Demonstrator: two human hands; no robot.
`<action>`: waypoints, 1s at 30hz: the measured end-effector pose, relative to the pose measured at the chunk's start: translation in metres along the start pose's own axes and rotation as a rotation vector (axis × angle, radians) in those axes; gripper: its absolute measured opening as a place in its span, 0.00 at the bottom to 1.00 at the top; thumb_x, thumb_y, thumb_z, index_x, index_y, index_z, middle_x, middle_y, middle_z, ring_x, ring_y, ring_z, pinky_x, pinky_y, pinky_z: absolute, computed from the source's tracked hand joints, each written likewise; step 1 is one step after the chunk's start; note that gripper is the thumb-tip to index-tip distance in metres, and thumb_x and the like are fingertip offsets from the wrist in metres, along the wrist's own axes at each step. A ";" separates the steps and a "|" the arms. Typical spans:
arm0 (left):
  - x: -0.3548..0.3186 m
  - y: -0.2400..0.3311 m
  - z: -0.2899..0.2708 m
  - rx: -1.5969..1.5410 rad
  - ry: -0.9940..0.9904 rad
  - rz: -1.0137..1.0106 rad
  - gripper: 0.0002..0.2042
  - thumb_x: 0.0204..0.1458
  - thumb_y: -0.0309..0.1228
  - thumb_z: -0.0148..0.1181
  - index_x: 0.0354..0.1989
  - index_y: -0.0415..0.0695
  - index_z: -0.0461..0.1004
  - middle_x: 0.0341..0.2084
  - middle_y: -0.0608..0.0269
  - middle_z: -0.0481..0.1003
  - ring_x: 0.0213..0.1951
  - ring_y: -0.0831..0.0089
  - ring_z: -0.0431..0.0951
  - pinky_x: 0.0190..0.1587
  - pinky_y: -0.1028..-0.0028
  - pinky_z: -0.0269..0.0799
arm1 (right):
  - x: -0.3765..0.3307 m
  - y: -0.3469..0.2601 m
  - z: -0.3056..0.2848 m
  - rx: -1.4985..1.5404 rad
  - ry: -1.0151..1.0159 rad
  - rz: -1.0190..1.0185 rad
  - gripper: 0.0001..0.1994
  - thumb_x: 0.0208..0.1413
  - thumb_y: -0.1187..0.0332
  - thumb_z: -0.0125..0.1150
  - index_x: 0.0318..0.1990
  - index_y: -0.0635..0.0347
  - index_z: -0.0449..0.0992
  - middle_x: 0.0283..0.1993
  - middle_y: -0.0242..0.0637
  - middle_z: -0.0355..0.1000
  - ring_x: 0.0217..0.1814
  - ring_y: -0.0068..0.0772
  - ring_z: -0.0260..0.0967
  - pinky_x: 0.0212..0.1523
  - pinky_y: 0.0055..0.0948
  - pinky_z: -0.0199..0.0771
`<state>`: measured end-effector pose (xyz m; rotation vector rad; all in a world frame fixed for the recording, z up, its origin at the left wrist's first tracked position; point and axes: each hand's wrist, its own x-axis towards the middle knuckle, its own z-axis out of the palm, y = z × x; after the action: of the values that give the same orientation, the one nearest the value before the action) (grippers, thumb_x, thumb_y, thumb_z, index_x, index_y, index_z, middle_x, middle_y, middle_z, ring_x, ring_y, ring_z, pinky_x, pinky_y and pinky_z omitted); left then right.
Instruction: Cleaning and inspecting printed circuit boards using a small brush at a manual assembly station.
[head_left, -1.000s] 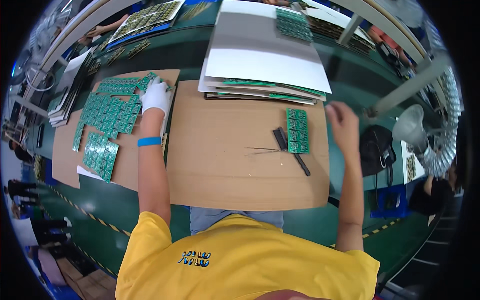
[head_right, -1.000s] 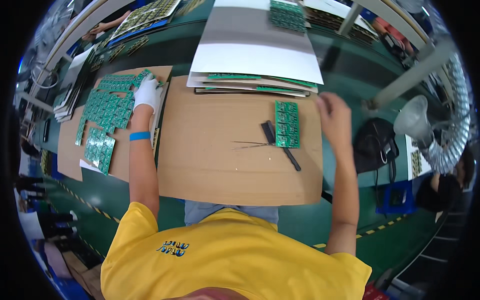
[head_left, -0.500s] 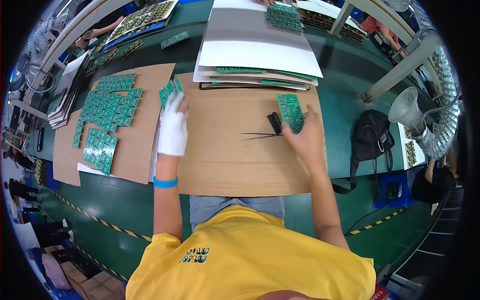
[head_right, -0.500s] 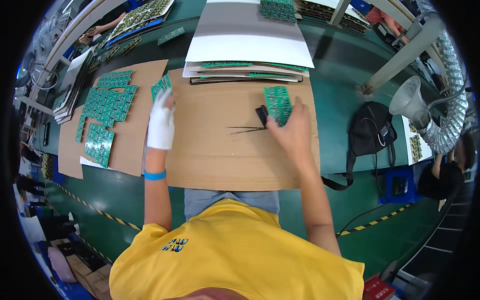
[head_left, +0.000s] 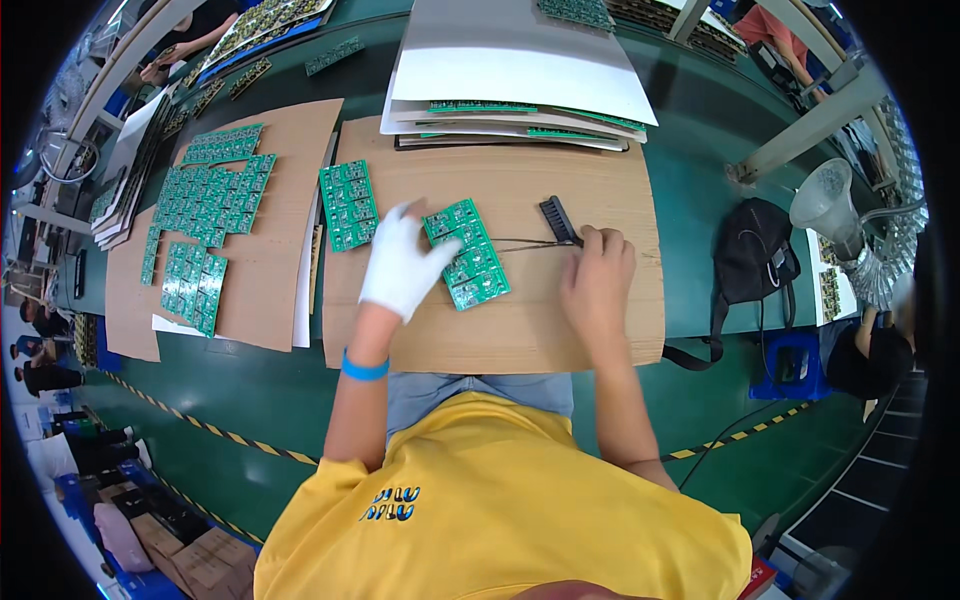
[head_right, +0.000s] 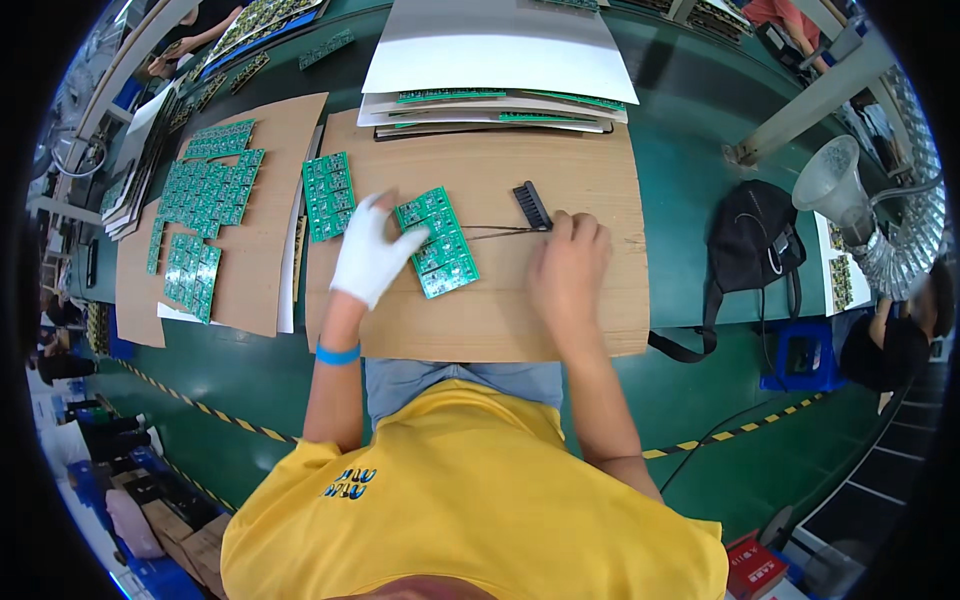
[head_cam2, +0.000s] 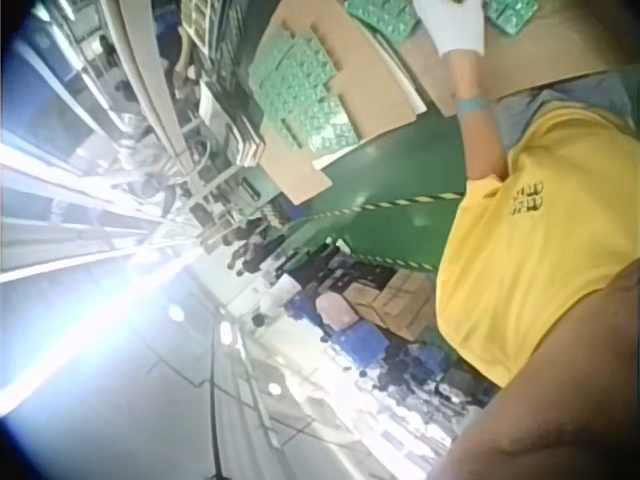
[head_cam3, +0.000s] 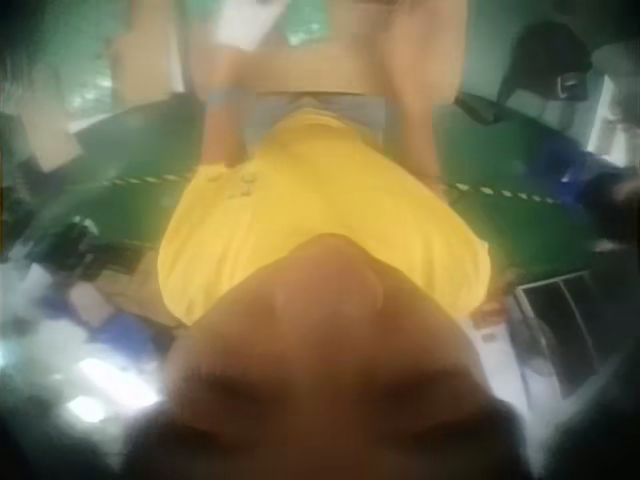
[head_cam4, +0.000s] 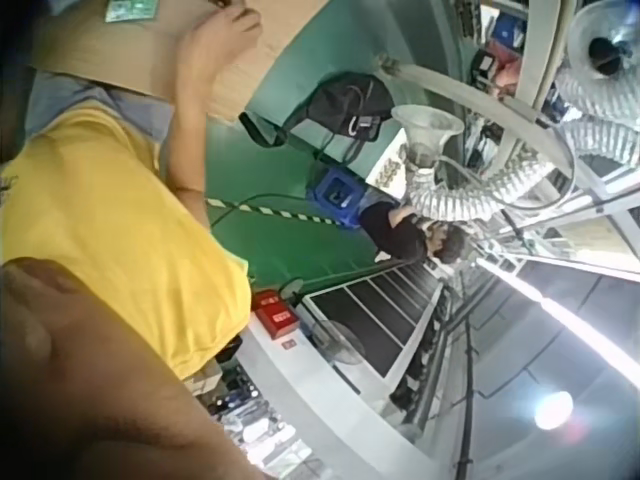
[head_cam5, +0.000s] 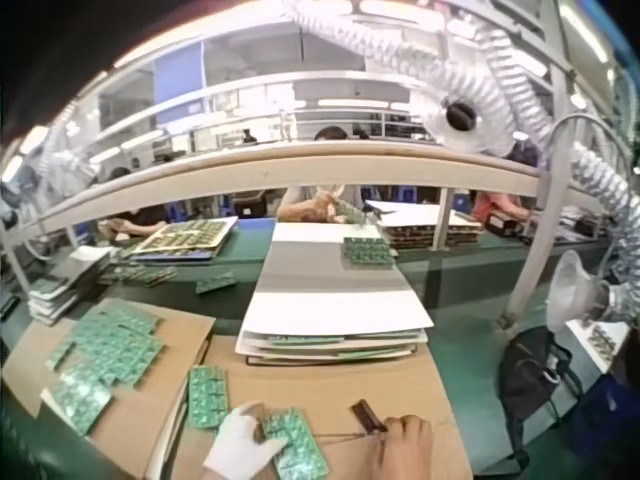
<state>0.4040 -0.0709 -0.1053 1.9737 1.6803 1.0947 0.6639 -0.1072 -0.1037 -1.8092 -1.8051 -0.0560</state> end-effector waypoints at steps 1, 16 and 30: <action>0.019 0.015 0.003 0.125 -0.167 -0.024 0.24 0.48 0.33 0.74 0.52 0.32 0.77 0.52 0.42 0.76 0.54 0.46 0.77 0.57 0.57 0.74 | -0.001 0.016 0.002 -0.012 -0.047 -0.017 0.18 0.57 0.70 0.66 0.53 0.67 0.73 0.50 0.53 0.69 0.52 0.58 0.67 0.55 0.53 0.68; 0.000 -0.020 -0.032 -0.648 -0.310 -0.504 0.31 0.48 0.28 0.76 0.61 0.36 0.69 0.46 0.62 0.78 0.47 0.75 0.79 0.51 0.74 0.75 | 0.044 0.033 0.009 0.372 -0.438 -0.183 0.14 0.55 0.78 0.64 0.49 0.68 0.77 0.47 0.55 0.73 0.49 0.60 0.72 0.49 0.46 0.74; -0.058 0.012 0.018 -1.068 -0.042 -0.390 0.53 0.33 0.19 0.83 0.71 0.46 0.56 0.69 0.51 0.63 0.68 0.61 0.68 0.68 0.60 0.70 | -0.012 -0.029 0.008 0.552 -0.249 0.060 0.13 0.62 0.77 0.63 0.53 0.67 0.81 0.36 0.43 0.71 0.33 0.38 0.69 0.36 0.34 0.71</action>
<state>0.4246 -0.1245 -0.1280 0.9376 1.0019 1.3550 0.6332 -0.1168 -0.1050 -1.5099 -1.7034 0.6535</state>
